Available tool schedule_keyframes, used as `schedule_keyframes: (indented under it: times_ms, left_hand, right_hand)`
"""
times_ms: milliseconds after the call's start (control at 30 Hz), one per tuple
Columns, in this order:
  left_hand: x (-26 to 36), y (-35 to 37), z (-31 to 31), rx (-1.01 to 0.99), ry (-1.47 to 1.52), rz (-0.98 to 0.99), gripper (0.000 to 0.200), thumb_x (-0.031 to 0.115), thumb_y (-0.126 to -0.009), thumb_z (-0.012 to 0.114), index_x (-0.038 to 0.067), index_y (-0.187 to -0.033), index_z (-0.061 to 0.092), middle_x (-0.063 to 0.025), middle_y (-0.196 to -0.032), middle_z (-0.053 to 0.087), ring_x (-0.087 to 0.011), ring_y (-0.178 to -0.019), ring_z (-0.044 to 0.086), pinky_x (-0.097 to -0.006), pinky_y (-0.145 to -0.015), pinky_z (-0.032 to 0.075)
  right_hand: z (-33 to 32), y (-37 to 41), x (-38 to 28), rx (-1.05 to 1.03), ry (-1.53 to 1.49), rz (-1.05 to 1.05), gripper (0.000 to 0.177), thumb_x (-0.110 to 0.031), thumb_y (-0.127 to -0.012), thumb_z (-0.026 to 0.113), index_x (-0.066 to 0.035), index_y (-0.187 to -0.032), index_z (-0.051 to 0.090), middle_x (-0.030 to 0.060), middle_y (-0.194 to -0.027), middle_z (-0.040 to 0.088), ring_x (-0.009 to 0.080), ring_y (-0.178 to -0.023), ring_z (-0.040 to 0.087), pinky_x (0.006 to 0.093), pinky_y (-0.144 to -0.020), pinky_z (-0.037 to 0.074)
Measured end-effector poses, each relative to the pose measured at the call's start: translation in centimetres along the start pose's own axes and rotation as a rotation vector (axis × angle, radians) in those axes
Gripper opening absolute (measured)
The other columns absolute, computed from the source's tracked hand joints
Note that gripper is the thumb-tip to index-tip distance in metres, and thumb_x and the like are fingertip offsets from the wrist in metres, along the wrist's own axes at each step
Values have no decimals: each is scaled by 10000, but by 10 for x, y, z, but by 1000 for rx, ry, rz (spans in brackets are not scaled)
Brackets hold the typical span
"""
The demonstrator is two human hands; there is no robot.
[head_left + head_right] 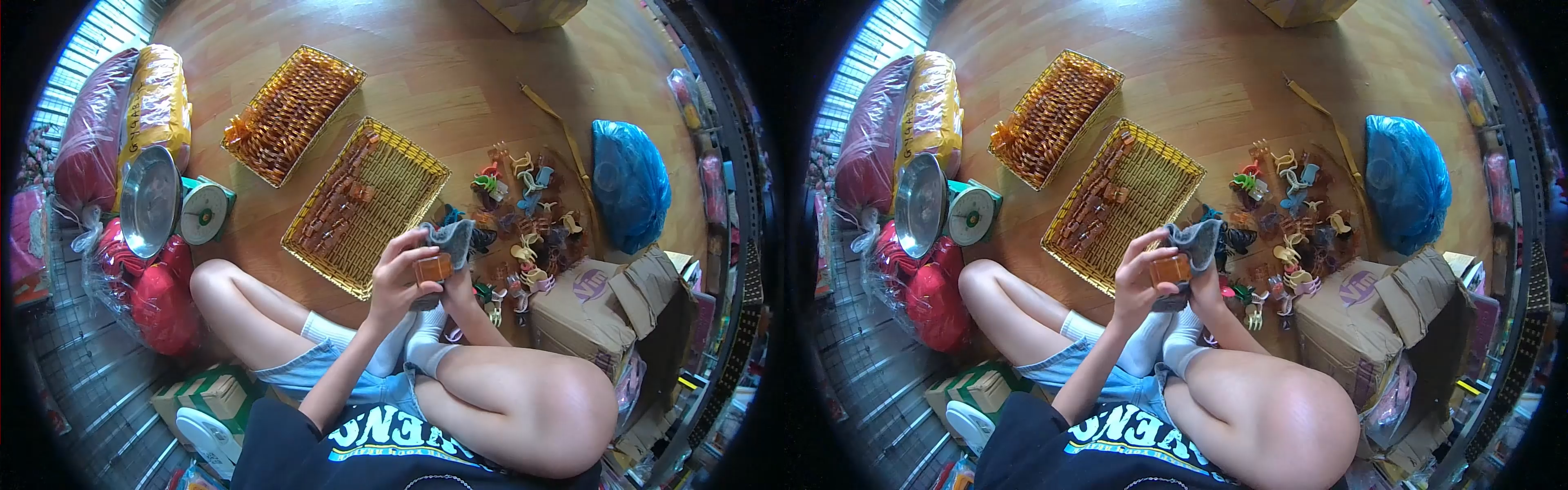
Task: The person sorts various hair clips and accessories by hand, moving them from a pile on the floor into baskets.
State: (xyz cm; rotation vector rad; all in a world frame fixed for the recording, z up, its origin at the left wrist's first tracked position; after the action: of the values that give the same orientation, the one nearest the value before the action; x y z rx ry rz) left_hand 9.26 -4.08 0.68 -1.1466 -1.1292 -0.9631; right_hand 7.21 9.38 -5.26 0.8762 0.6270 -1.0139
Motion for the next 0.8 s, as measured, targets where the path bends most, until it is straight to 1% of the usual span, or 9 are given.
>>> schedule_keyframes:
  times_ms: [100,233,300,333,400,467,567,733,800]
  left_hand:
    - [24,-17,-6,41,-36,-5,521,269,-649,836,39,-1082,660,-147,-1208,582,-266,-1149,550,-368,-958,453]
    - [38,-21,-21,-38,-371,-154,411,196,-675,829,21,-997,642,-128,-881,674,-220,-791,675,-313,-708,526]
    - [41,-22,-19,-87,-462,-135,316,112,-726,786,4,-951,592,-176,-793,628,-268,-687,659,-358,-606,510]
    - [37,-20,-17,-89,-458,-134,316,112,-726,786,4,-951,592,-176,-793,628,-268,-687,659,-358,-606,510]
    - [30,-16,-15,-6,-511,-24,379,-3,-754,700,9,-1076,501,-189,-803,628,-315,-713,658,-382,-614,512]
    - [25,-9,-20,-27,-401,-176,514,-66,-754,626,32,-1182,358,-221,-878,634,-383,-786,653,-422,-643,514]
    - [28,-8,-23,-192,-454,-15,605,-56,-761,630,60,-1228,263,-237,-970,626,-416,-845,647,-424,-675,527]
    - [23,-7,-15,-179,-384,47,703,3,-725,730,60,-1243,259,-147,-906,632,-258,-720,640,-367,-648,517]
    - [25,-5,-11,-120,-429,-52,681,27,-720,752,71,-1253,330,-89,-803,617,-199,-636,588,-316,-613,502]
  right_hand:
    - [-12,-22,-17,317,-64,82,309,-253,-959,536,-93,-1223,525,44,-1139,602,174,-1002,604,338,-902,492]
    - [9,-20,-76,-132,-109,-205,352,-287,-948,546,-59,-1217,549,69,-1139,609,228,-1006,607,349,-875,489]
    - [8,-22,-74,-340,815,-570,389,-292,-940,556,-35,-1232,554,95,-1159,605,243,-1044,595,331,-911,459]
    - [24,-16,-76,-481,912,-520,389,-250,-928,581,-30,-1247,553,100,-1157,594,210,-1076,570,309,-946,421]
    - [36,-4,-72,-343,424,82,396,-151,-878,629,-44,-1253,563,90,-1137,580,173,-1082,545,287,-956,399]
    - [31,-13,-66,-408,419,25,323,-78,-831,662,-20,-1142,595,62,-1049,571,132,-1006,536,269,-901,408]
    - [44,-11,-64,-424,351,-44,105,14,-818,621,-13,-888,547,11,-848,516,79,-805,505,237,-735,410]
    - [37,-14,-49,-100,511,-108,88,-5,-846,585,-24,-926,554,-9,-815,537,67,-763,515,211,-679,410]
    - [26,-18,-34,-132,221,14,122,-87,-907,547,-44,-1021,560,27,-921,588,97,-845,567,240,-716,465]
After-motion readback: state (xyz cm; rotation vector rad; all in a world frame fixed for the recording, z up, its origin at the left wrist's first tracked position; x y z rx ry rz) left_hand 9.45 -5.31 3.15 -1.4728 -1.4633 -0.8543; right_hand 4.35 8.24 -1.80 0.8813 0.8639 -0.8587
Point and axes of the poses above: each hand's wrist, its own y-axis away from the middle knuckle, its own z-axis out of the palm, x = y × z, the point moved 2 cm from there along -y, towards the middle knuckle
